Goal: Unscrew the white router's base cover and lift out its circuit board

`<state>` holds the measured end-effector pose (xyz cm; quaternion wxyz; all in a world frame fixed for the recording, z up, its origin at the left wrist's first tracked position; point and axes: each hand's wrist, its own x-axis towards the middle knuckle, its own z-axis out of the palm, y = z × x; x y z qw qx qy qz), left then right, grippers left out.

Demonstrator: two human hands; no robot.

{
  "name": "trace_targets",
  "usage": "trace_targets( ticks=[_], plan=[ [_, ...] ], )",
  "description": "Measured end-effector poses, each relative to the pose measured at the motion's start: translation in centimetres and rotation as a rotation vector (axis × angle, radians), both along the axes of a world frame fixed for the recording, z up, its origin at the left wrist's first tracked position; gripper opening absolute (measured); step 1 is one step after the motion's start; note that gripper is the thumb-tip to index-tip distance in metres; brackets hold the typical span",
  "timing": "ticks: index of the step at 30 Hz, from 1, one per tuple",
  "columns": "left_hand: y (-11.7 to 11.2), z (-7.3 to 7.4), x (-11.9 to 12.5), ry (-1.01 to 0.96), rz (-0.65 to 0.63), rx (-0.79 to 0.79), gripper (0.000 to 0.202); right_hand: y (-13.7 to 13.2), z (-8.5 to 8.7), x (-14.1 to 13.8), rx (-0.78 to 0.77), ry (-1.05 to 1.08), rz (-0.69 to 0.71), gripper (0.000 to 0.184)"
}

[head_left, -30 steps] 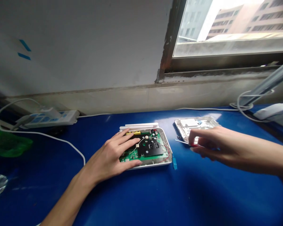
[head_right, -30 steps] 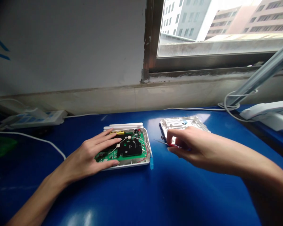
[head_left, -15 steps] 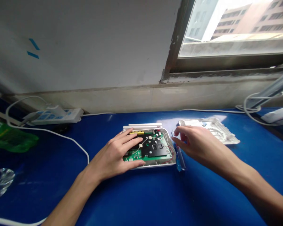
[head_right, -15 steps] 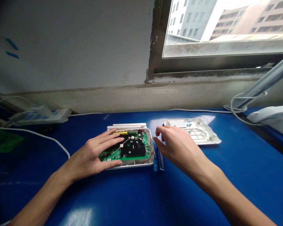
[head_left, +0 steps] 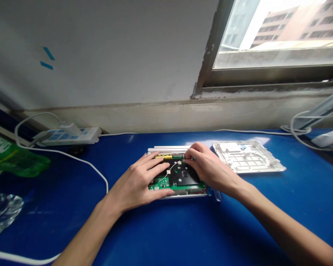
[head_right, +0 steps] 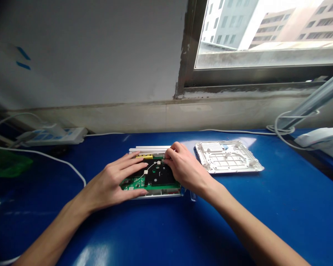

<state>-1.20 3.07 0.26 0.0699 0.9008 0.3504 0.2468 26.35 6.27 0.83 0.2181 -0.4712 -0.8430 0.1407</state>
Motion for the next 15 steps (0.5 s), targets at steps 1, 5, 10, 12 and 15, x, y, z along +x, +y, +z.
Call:
trace_targets(
  ticks=[1, 5, 10, 12, 15],
  plan=[
    [0.0, 0.1, 0.0, 0.003, -0.004, 0.017, 0.064, 0.0, 0.0, 0.2, -0.005, 0.015, 0.017, 0.012],
    [0.0, 0.8, -0.1, -0.004, -0.001, 0.053, 0.067, 0.0, 0.0, 1.0, -0.042, 0.078, 0.068, 0.011],
    [-0.2, 1.8, -0.2, 0.034, 0.055, 0.022, 0.078, -0.7, 0.3, 1.3, 0.058, 0.108, 0.087, 0.009],
    [-0.3, 2.1, -0.3, 0.045, 0.075, 0.0, 0.082, -1.0, 0.3, 1.2, 0.129, 0.103, 0.092, 0.007],
    [-0.3, 2.2, -0.5, 0.008, 0.13, -0.071, 0.079, -1.3, 0.3, 1.2, 0.204, 0.152, 0.134, 0.006]
  ],
)
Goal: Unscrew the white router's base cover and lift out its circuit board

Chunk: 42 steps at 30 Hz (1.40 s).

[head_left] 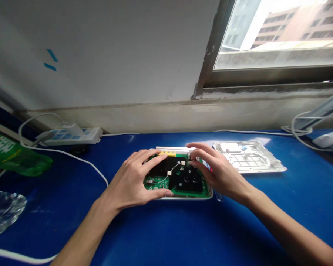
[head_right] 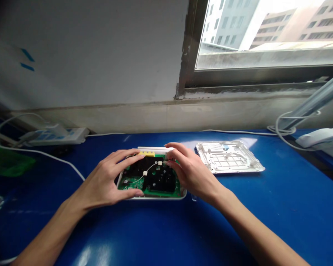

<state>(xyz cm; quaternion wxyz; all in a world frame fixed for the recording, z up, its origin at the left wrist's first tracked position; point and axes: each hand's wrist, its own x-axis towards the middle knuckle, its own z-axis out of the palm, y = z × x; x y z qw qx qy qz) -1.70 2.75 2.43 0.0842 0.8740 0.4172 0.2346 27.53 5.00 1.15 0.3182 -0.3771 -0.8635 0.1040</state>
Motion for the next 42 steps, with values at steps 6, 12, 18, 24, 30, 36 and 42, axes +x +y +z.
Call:
trace_targets(
  ticks=[6, 12, 18, 24, 30, 36, 42],
  plan=[
    [0.2, -0.5, 0.0, -0.358, 0.2, -0.212, 0.046, -0.2, -0.1, 0.1, 0.16, 0.079, 0.057, 0.014],
    [0.2, -0.2, 1.0, -0.998, 0.179, -0.678, 0.073, -0.1, -0.3, 0.1, 0.163, 0.171, 0.031, 0.013],
    [0.0, 0.6, 1.3, -1.164, 0.211, -0.866, 0.087, 0.1, -1.1, -0.1, -0.091, 0.414, -0.029, 0.009],
    [0.1, 0.8, 1.3, -1.241, 0.271, -0.797, 0.079, 0.1, -0.9, -0.3, -0.489, 0.691, -0.05, 0.047],
    [0.1, 1.0, 1.4, -1.224, 0.296, -0.662, 0.066, -0.1, -0.2, -0.2, -0.504, 0.668, -0.072, 0.043],
    [0.3, 0.5, 0.9, -1.269, 0.286, -0.561, 0.05, -0.5, 0.2, -0.2, -0.509, 0.539, 0.045, 0.045],
    [0.5, -0.5, 0.7, -1.241, 0.247, -0.421, 0.035, -0.6, 0.7, 0.1, -0.292, 0.322, 0.032, 0.02]
  ],
)
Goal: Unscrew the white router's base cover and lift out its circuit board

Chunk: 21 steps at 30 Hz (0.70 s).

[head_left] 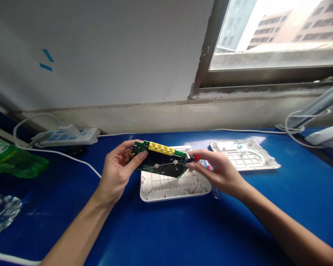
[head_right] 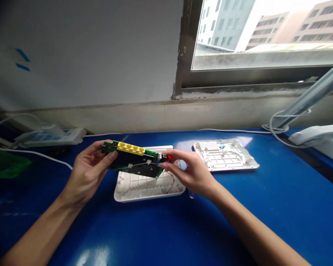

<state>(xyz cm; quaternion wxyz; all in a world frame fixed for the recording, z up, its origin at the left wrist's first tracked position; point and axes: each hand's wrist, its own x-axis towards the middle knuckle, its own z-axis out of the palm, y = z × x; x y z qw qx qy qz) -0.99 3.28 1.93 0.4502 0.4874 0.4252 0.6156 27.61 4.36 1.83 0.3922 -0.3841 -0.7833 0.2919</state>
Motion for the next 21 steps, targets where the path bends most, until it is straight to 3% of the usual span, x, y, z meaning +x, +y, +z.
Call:
trace_targets(
  ticks=[5, 9, 12, 17, 21],
  plan=[
    [0.0, 0.7, -0.3, 0.177, -0.009, 0.083, 0.029, -0.3, 0.1, 0.0, 0.193, 0.071, -0.062, 0.02],
    [0.2, 0.8, -0.7, 0.306, 0.003, -0.001, 0.065, -0.7, 0.2, -0.4, 0.331, 0.063, -0.153, 0.022],
    [0.2, 0.7, -0.8, 0.187, -0.022, -0.116, 0.077, -0.8, 0.1, -0.6, 0.457, 0.034, -0.169, 0.026],
    [-0.2, 2.2, -0.9, -0.207, -0.256, -0.182, 0.083, -0.4, -0.3, -0.2, 0.613, -0.045, -0.157, 0.036],
    [-0.3, 3.0, -0.7, -0.349, -0.219, -0.357, 0.073, 0.2, -0.6, 0.5, 0.676, -0.152, -0.08, 0.041]
  ],
)
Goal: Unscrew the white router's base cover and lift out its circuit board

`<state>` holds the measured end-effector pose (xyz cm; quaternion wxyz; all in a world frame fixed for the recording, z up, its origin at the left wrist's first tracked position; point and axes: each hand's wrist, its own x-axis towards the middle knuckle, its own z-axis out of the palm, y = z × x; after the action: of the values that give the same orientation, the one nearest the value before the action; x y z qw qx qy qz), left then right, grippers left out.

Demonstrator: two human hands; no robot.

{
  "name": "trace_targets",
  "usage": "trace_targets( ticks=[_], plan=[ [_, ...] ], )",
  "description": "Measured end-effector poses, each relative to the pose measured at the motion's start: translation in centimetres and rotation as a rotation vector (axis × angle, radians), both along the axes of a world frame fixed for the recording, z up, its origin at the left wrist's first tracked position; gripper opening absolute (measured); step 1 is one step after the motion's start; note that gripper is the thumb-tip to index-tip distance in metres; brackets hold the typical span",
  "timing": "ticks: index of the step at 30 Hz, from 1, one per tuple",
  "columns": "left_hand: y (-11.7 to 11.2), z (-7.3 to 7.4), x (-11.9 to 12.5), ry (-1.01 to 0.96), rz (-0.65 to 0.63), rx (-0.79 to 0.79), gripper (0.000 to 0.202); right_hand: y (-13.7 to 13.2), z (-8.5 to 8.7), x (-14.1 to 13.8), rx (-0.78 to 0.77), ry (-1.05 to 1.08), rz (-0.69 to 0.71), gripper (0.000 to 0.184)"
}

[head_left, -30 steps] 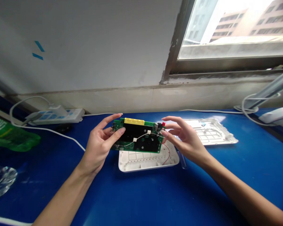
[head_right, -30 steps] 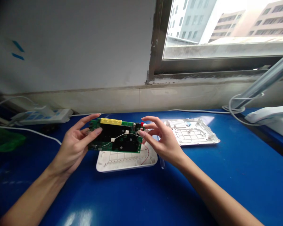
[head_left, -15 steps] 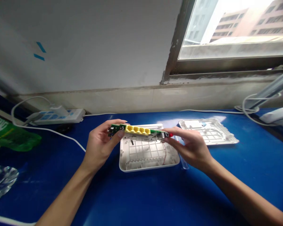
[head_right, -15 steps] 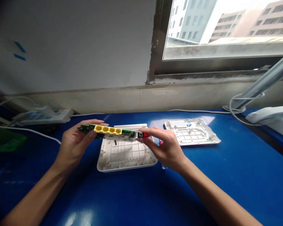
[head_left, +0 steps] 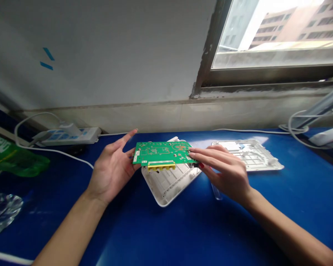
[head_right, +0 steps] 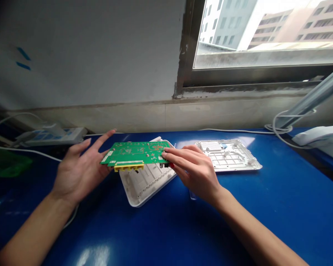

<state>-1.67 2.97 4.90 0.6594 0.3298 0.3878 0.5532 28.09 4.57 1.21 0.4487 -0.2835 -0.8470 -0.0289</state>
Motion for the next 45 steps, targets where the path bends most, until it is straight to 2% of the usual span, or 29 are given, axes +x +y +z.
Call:
trace_targets(
  ticks=[3, 11, 15, 20, 23, 25, 27, 31, 36, 42, 45],
  plan=[
    [0.0, -0.4, 0.6, 0.108, 0.013, -0.112, 0.067, 0.4, -0.3, 0.3, -0.017, -0.045, 0.036, 0.039],
    [0.0, -1.3, 1.1, 0.146, -0.014, -0.15, 0.064, 1.1, -1.1, 1.0, -0.148, -0.288, -0.018, 0.037],
    [0.0, -1.1, 1.0, 0.149, -0.003, -0.161, 0.066, 1.0, -0.8, 1.4, -0.097, -0.392, 0.04, 0.035],
    [-0.1, -0.7, 0.8, 0.149, 0.029, -0.183, 0.067, 0.2, 0.3, 1.6, -0.108, -0.435, 0.083, 0.045],
    [0.0, -0.7, 0.8, 0.14, 0.086, -0.189, 0.065, -0.2, 1.1, 1.7, -0.248, -0.383, 0.165, 0.057],
    [0.1, -0.8, 0.8, 0.12, 0.126, -0.177, 0.064, -0.2, 1.5, 1.7, -0.331, -0.312, 0.243, 0.057],
    [0.2, -0.9, 1.0, 0.096, 0.156, -0.156, 0.062, -0.1, 1.5, 1.6, -0.372, -0.231, 0.27, 0.047],
    [0.1, -1.0, 1.2, 0.071, 0.159, -0.135, 0.063, 0.1, 0.6, 1.3, -0.469, -0.022, 0.182, 0.021],
    [-0.2, -0.6, 1.3, 0.058, 0.121, -0.141, 0.064, 0.2, -0.6, 0.9, -0.693, 0.182, 0.156, 0.012],
    [-0.5, -0.3, 1.5, 0.076, 0.086, -0.114, 0.061, 0.1, -0.6, 0.9, -0.748, 0.208, 0.184, 0.012],
    [-0.5, -0.4, 1.6, 0.08, 0.085, -0.116, 0.061, 0.0, -0.4, 0.9, -0.724, 0.163, 0.173, 0.013]
  ],
)
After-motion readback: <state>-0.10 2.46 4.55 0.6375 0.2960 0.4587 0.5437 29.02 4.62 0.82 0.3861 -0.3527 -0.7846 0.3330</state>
